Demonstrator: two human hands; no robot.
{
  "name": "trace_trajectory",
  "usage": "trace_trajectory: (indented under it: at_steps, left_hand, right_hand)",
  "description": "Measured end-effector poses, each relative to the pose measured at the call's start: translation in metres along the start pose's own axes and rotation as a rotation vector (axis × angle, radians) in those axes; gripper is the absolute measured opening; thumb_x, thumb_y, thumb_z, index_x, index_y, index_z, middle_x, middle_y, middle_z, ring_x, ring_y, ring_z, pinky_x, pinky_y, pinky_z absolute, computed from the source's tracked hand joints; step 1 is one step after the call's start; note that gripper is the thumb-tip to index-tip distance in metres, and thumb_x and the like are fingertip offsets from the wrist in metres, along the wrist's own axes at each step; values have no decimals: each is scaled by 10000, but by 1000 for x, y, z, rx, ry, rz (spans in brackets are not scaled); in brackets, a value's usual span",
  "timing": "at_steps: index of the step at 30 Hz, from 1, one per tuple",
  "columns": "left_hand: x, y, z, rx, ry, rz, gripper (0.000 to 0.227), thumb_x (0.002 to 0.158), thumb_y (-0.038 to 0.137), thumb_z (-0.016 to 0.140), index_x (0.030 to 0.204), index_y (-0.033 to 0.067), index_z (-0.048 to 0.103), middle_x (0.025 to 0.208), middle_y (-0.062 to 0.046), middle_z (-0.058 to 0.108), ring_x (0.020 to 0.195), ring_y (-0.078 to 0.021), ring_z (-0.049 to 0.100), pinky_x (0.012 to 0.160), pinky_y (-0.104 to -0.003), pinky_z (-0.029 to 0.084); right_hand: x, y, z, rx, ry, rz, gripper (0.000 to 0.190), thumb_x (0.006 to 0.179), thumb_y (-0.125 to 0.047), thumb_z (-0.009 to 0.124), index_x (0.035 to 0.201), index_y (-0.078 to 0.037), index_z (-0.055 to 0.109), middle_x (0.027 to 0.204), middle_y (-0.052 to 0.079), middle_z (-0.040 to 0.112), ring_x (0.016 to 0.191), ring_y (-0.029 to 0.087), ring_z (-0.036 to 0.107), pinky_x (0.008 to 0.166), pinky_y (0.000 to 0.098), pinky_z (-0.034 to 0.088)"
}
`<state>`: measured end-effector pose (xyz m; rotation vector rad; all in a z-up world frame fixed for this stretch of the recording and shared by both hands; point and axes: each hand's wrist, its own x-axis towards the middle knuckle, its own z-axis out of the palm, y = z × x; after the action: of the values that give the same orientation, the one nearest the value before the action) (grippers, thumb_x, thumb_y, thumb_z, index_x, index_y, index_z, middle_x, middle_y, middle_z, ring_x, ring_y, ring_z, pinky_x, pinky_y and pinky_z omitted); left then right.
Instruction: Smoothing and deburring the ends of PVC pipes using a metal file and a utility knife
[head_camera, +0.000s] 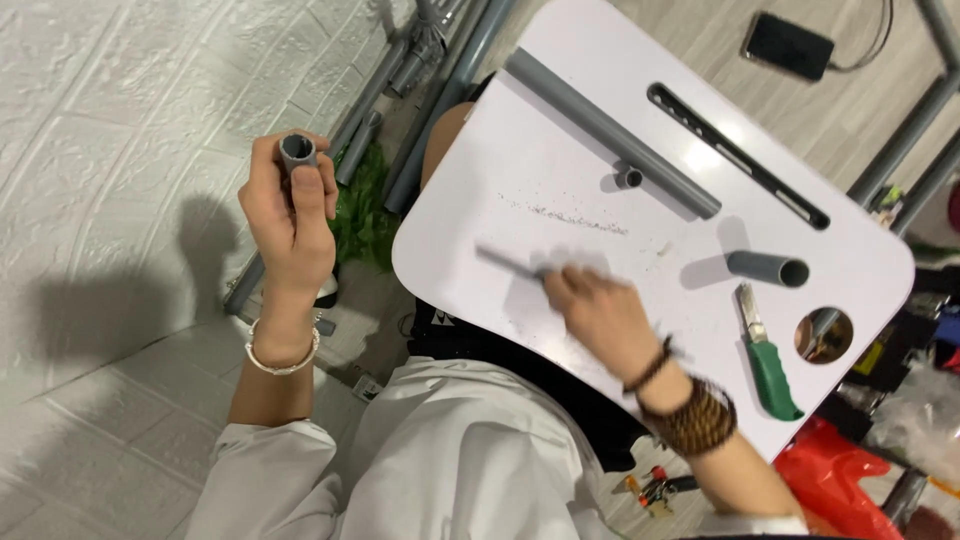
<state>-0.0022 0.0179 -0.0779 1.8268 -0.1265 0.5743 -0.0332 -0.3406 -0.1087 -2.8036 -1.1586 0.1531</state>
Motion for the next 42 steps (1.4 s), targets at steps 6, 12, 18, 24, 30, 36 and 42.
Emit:
trace_trajectory:
  at_steps: [6,12,18,24,30,36,42]
  left_hand:
    - [-3,4,7,28,-36,-30,371,1199,292,401,1157,-28,584,719,-100,546,503,-163,519,508,-309,461]
    - [-8,-2,5,43,-42,-60,389,1202,311,392,1181,-30,578,735,-105,546,521,-169,518,529,-315,463]
    - [-11,-6,12,55,-68,-92,399,1197,323,372,1182,-11,588,732,-90,567,526,-145,527,516,-303,470]
    - [-13,-8,4,62,-64,-98,398,1192,322,382,1176,-18,588,725,-91,568,520,-137,529,511,-291,468]
    - [-15,-13,5,53,-51,-71,368,1208,290,401,1166,-14,603,718,-74,556,519,-136,527,513,-296,456]
    - [-16,-20,4,70,-64,-78,382,1206,280,404,1169,-46,600,731,-103,563,500,-167,521,514,-322,468]
    - [-11,8,20,116,-132,-211,497,1170,453,390,1167,-18,547,751,-60,527,587,-138,478,587,-288,426]
  right_hand:
    - [46,47,-1,-177,135,80,119,1007,-112,632,915,-188,639,786,-28,628,677,166,685,592,250,550]
    - [-5,-16,-13,147,-25,-15,171,999,-81,550,1037,-148,702,861,91,727,770,287,753,601,370,595]
    - [-5,-51,14,242,-13,-110,210,1071,-129,496,964,-127,677,870,83,698,803,269,748,597,321,595]
    - [32,-7,32,114,-44,-5,179,1019,-100,567,1127,-128,706,899,78,719,800,261,751,618,372,622]
    - [54,45,8,-150,175,124,78,1002,-127,634,998,-194,674,816,-15,672,748,186,729,570,278,576]
    - [-43,29,-39,-258,105,234,137,1027,-158,623,1002,-288,657,821,-60,602,819,155,653,564,243,542]
    - [-154,11,-25,91,-140,414,305,950,86,663,1133,-155,702,957,21,737,773,142,677,432,179,584]
